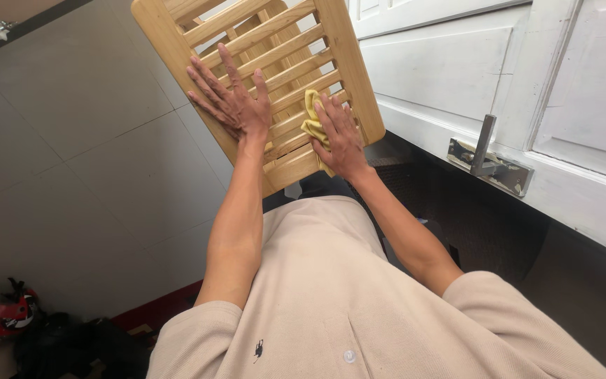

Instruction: The person wipes the surface of a wooden slatted stool using a yellow cloth. They systematically clean the slats and frame of the stool, which is held upside down, and then fold the cloth.

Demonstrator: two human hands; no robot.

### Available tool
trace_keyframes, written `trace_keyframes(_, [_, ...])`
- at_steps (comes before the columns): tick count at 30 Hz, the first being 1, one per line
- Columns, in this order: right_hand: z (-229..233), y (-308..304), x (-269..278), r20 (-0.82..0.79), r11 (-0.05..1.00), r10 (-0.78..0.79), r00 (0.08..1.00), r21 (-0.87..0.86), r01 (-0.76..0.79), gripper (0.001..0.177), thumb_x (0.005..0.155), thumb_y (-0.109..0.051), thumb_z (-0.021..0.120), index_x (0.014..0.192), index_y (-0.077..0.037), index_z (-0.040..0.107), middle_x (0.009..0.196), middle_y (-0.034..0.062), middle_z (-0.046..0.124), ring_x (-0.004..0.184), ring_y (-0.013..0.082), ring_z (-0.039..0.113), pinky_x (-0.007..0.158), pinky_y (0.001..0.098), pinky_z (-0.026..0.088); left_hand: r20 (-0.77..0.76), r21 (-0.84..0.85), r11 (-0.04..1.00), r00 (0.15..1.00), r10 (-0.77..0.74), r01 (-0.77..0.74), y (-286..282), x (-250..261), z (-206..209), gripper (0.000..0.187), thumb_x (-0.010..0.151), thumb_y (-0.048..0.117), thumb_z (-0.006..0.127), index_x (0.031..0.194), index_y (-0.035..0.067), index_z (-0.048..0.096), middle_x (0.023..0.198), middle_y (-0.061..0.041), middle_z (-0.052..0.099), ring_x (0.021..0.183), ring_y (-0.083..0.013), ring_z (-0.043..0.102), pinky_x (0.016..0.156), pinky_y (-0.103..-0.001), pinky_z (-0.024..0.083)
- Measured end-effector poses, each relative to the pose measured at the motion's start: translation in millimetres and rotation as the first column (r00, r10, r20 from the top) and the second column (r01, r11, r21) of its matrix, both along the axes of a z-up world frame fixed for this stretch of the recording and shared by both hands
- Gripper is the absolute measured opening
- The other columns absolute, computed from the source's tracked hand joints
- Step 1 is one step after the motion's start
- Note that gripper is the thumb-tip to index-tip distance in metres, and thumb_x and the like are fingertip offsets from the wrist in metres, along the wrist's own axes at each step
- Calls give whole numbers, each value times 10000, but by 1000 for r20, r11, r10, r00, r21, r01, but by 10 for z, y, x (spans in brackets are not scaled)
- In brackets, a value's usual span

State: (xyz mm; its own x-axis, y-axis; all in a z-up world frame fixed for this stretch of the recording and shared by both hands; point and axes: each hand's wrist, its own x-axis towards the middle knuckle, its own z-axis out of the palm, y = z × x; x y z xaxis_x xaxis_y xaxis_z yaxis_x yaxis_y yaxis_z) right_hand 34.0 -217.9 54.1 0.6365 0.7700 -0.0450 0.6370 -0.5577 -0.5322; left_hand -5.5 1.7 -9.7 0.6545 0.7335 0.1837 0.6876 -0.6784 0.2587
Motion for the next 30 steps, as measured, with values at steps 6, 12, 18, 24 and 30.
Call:
trace_keyframes(6, [-117, -271, -338, 64, 995, -88, 994, -29, 90, 722, 984, -239, 713, 1587, -77, 351, 1674, 172, 284, 1585, 367, 203, 1299, 583, 149, -11, -36, 999, 1000, -4, 4, 2, -29, -11, 755, 1099, 586, 455, 1689, 289, 90, 1729, -174, -7, 1613, -368, -18, 1306, -628, 7])
trace_keyframes(12, [-324, 54, -64, 173, 990, -118, 978, -58, 130, 634, 1037, -237, 628, 1595, -118, 352, 1696, 180, 229, 1603, 374, 141, 1315, 590, 94, 34, -23, 1000, 999, -4, 5, 10, -26, -33, 767, 1086, 560, 470, 1688, 295, 74, 1731, -172, -29, 1615, -366, -34, 1310, -635, 15])
trace_keyframes(18, [-486, 718, 580, 255, 990, -122, 959, -32, 134, 666, 1070, -302, 615, 1638, -184, 288, 1717, 153, 173, 1619, 346, 87, 1329, 593, 64, 57, -75, 997, 998, 4, 0, 1, -13, 50, 790, 1068, 546, 506, 1687, 305, 79, 1734, -174, -24, 1620, -371, -29, 1309, -639, 20])
trace_keyframes(24, [-620, 1224, 1163, 330, 998, -56, 942, 5, 58, 619, 1083, -341, 655, 1573, -186, 310, 1576, 163, 250, 1545, 397, 186, 1296, 637, 92, 34, -79, 997, 999, 14, -12, 12, 2, 54, 790, 1064, 568, 495, 1683, 317, 73, 1724, -186, -38, 1610, -375, -28, 1300, -638, 14])
trace_keyframes(30, [-928, 1657, 1530, 317, 1000, 2, 948, 28, -11, 467, 1088, -359, 650, 1412, -94, 444, 1335, 288, 395, 1258, 444, 419, 1075, 618, 340, -18, -122, 992, 1000, 22, -24, 16, 11, 74, 777, 1064, 576, 473, 1678, 327, 68, 1722, -193, -47, 1609, -383, -36, 1299, -635, -7])
